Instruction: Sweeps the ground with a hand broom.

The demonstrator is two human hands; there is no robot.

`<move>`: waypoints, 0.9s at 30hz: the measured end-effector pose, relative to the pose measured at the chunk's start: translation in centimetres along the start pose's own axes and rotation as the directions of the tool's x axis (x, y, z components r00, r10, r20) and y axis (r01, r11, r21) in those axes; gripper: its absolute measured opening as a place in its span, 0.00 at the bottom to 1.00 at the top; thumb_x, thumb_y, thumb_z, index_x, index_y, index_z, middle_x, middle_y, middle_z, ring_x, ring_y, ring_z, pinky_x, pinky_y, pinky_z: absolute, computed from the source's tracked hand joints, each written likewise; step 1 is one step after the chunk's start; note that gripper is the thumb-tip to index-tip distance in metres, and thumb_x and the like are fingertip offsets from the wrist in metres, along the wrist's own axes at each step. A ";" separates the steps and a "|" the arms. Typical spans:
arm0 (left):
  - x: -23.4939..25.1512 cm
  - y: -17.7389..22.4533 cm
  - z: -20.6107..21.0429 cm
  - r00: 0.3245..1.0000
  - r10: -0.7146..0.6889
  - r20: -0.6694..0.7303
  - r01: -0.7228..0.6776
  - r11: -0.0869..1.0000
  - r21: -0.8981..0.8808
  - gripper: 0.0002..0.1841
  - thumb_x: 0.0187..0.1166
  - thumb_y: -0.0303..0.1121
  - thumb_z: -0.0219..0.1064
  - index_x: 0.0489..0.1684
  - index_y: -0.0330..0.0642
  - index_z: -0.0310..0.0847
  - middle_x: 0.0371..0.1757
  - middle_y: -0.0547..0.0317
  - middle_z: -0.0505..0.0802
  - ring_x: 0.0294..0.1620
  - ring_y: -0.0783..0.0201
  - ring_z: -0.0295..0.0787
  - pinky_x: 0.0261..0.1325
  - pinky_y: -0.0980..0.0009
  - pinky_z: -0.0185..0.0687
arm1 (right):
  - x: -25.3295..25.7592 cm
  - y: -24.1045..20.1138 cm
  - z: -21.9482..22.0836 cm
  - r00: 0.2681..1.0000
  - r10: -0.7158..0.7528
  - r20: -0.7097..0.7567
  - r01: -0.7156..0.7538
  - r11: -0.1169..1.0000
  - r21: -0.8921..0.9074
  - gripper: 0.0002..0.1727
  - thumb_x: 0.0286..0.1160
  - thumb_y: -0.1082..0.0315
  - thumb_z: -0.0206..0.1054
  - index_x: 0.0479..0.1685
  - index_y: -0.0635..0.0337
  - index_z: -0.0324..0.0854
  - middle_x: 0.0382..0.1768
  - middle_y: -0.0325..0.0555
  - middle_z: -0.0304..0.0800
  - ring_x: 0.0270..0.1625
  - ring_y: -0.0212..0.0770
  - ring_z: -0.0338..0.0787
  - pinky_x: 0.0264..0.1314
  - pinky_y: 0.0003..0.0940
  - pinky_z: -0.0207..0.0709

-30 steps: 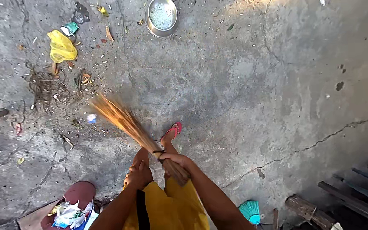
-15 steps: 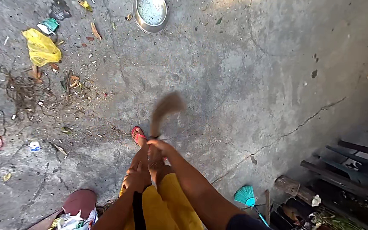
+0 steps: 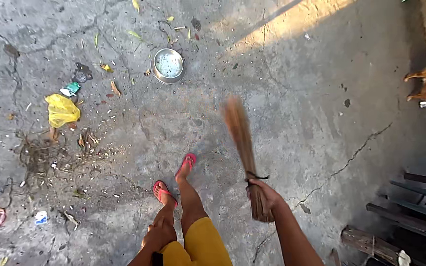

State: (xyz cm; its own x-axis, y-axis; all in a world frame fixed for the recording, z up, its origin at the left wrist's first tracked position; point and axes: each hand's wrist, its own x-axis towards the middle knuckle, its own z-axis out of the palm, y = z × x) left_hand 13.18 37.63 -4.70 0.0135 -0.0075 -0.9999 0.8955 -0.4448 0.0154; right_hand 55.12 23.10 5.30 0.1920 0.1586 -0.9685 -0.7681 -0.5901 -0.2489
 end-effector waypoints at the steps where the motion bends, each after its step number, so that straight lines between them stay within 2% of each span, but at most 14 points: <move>1: 0.0 0.2 -0.7 1.000 0.000 0.006 0.001 1.000 -0.002 0.47 0.78 0.61 0.62 0.98 0.60 0.44 0.94 0.54 0.62 0.83 0.30 0.69 0.62 0.29 0.80 | 1.3 -1.9 -0.2 0.993 -0.038 -0.109 0.045 0.997 0.063 0.17 0.91 0.55 0.45 0.55 0.58 0.72 0.23 0.42 0.83 0.23 0.38 0.87 0.28 0.34 0.87; 3: 0.7 0.6 -2.1 1.000 -0.001 -0.003 0.001 1.000 -0.014 0.47 0.77 0.60 0.63 0.98 0.59 0.44 0.95 0.53 0.61 0.83 0.29 0.68 0.61 0.28 0.80 | 5.3 -5.9 2.0 0.969 -0.061 -0.238 0.112 0.972 0.205 0.15 0.91 0.53 0.48 0.47 0.56 0.71 0.22 0.41 0.82 0.23 0.37 0.87 0.27 0.34 0.87; 4: 0.7 1.1 -3.2 1.000 -0.012 0.001 0.012 1.000 -0.027 0.48 0.76 0.61 0.64 0.97 0.58 0.45 0.95 0.53 0.62 0.83 0.29 0.68 0.60 0.27 0.80 | 7.8 -7.4 4.2 0.968 -0.051 -0.245 0.110 0.967 0.231 0.15 0.91 0.53 0.49 0.50 0.55 0.71 0.24 0.42 0.83 0.24 0.38 0.87 0.29 0.36 0.87; 6: 0.1 2.5 -6.1 0.998 -0.048 0.029 0.050 0.996 -0.067 0.48 0.75 0.63 0.63 0.98 0.61 0.44 0.95 0.56 0.60 0.84 0.31 0.68 0.61 0.28 0.80 | 13.3 -8.6 10.6 0.992 0.014 -0.128 0.003 0.991 0.136 0.15 0.89 0.54 0.51 0.56 0.56 0.70 0.28 0.43 0.83 0.27 0.39 0.87 0.32 0.38 0.87; 8: 0.5 4.1 -8.5 0.996 -0.087 -0.009 0.085 0.991 -0.104 0.49 0.73 0.64 0.65 0.97 0.65 0.44 0.95 0.61 0.62 0.84 0.34 0.69 0.61 0.28 0.81 | 18.3 -8.5 18.7 0.992 0.091 0.085 -0.064 0.960 -0.272 0.19 0.87 0.58 0.55 0.66 0.61 0.73 0.39 0.48 0.86 0.37 0.39 0.87 0.43 0.38 0.85; 10: 1.5 6.2 -10.6 0.988 -0.135 -0.076 0.127 0.986 -0.105 0.53 0.67 0.65 0.69 0.97 0.64 0.46 0.94 0.57 0.64 0.83 0.33 0.71 0.58 0.29 0.82 | 21.2 -9.7 26.4 0.940 0.263 0.219 -0.030 0.700 -0.713 0.27 0.80 0.56 0.65 0.73 0.63 0.76 0.58 0.56 0.87 0.53 0.45 0.88 0.60 0.48 0.83; 12: 0.9 8.4 -13.3 0.980 -0.175 -0.090 0.167 0.982 -0.093 0.58 0.61 0.68 0.72 0.97 0.61 0.47 0.92 0.50 0.66 0.83 0.31 0.70 0.58 0.28 0.81 | 21.6 -11.6 30.6 0.875 0.432 0.219 -0.040 0.515 -0.856 0.30 0.77 0.50 0.69 0.71 0.62 0.77 0.57 0.54 0.87 0.51 0.45 0.89 0.60 0.49 0.83; 13: 0.5 9.3 -14.8 0.979 -0.185 -0.082 0.178 0.980 -0.090 0.59 0.59 0.70 0.72 0.97 0.60 0.47 0.92 0.48 0.67 0.82 0.31 0.70 0.58 0.28 0.81 | 21.1 -13.3 31.1 0.852 0.466 0.240 -0.036 0.509 -0.860 0.29 0.77 0.50 0.70 0.68 0.62 0.77 0.51 0.53 0.87 0.46 0.43 0.89 0.55 0.47 0.84; 15: 0.3 10.3 -17.0 0.982 -0.185 -0.040 0.181 0.980 -0.088 0.60 0.58 0.73 0.70 0.97 0.60 0.47 0.90 0.45 0.69 0.80 0.31 0.74 0.58 0.29 0.82 | 19.1 -17.0 28.3 0.819 0.447 0.359 0.003 0.623 -0.782 0.23 0.79 0.52 0.68 0.61 0.60 0.77 0.35 0.46 0.85 0.32 0.39 0.87 0.41 0.41 0.86; 18: 0.1 10.8 -19.5 0.986 -0.152 0.070 0.161 0.975 -0.154 0.55 0.64 0.71 0.69 0.96 0.66 0.48 0.84 0.31 0.72 0.76 0.29 0.77 0.63 0.29 0.79 | 13.8 -21.7 19.0 0.826 0.337 0.453 0.018 0.786 -0.618 0.25 0.77 0.59 0.69 0.69 0.58 0.72 0.33 0.46 0.85 0.29 0.41 0.87 0.38 0.42 0.87; 20: -0.6 11.2 -21.6 0.987 -0.099 0.129 0.122 0.975 -0.184 0.54 0.68 0.70 0.69 0.97 0.61 0.47 0.85 0.28 0.70 0.80 0.28 0.73 0.70 0.29 0.75 | 10.6 -22.4 12.4 0.892 0.245 0.380 -0.034 0.874 -0.485 0.29 0.75 0.63 0.69 0.74 0.58 0.66 0.36 0.49 0.85 0.31 0.44 0.89 0.39 0.45 0.89; 22: -1.7 11.5 -24.1 0.989 -0.037 0.143 0.075 0.959 -0.272 0.52 0.71 0.68 0.68 0.93 0.47 0.55 0.86 0.31 0.70 0.84 0.29 0.67 0.77 0.30 0.68 | 8.4 -21.5 8.7 0.966 0.162 0.199 -0.100 0.952 -0.288 0.22 0.79 0.65 0.66 0.67 0.61 0.66 0.31 0.51 0.86 0.29 0.47 0.91 0.38 0.47 0.91; 25: -1.1 11.0 -25.4 0.992 -0.069 0.108 0.114 0.862 -0.494 0.53 0.71 0.67 0.71 0.90 0.36 0.59 0.84 0.25 0.71 0.86 0.29 0.64 0.84 0.32 0.61 | 8.0 -19.0 13.4 0.982 0.186 -0.032 -0.186 0.982 0.015 0.17 0.86 0.60 0.60 0.63 0.61 0.70 0.30 0.49 0.85 0.29 0.44 0.89 0.37 0.44 0.88; 27: -2.0 12.5 -27.5 0.997 -0.043 0.065 0.067 0.900 -0.431 0.50 0.77 0.62 0.68 0.94 0.40 0.53 0.89 0.27 0.63 0.89 0.27 0.56 0.85 0.27 0.53 | 10.2 -17.3 19.3 0.962 0.252 0.108 -0.243 0.966 -0.086 0.21 0.83 0.59 0.61 0.66 0.64 0.73 0.42 0.52 0.87 0.41 0.43 0.88 0.47 0.45 0.85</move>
State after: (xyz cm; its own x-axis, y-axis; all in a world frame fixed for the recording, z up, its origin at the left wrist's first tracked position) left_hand 36.56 56.72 -2.55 -0.0544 -0.0466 -0.9974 0.9985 -0.0144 -0.0537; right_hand 58.54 50.21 -0.09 -0.0752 0.0897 -0.9931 -0.7362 -0.6768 -0.0054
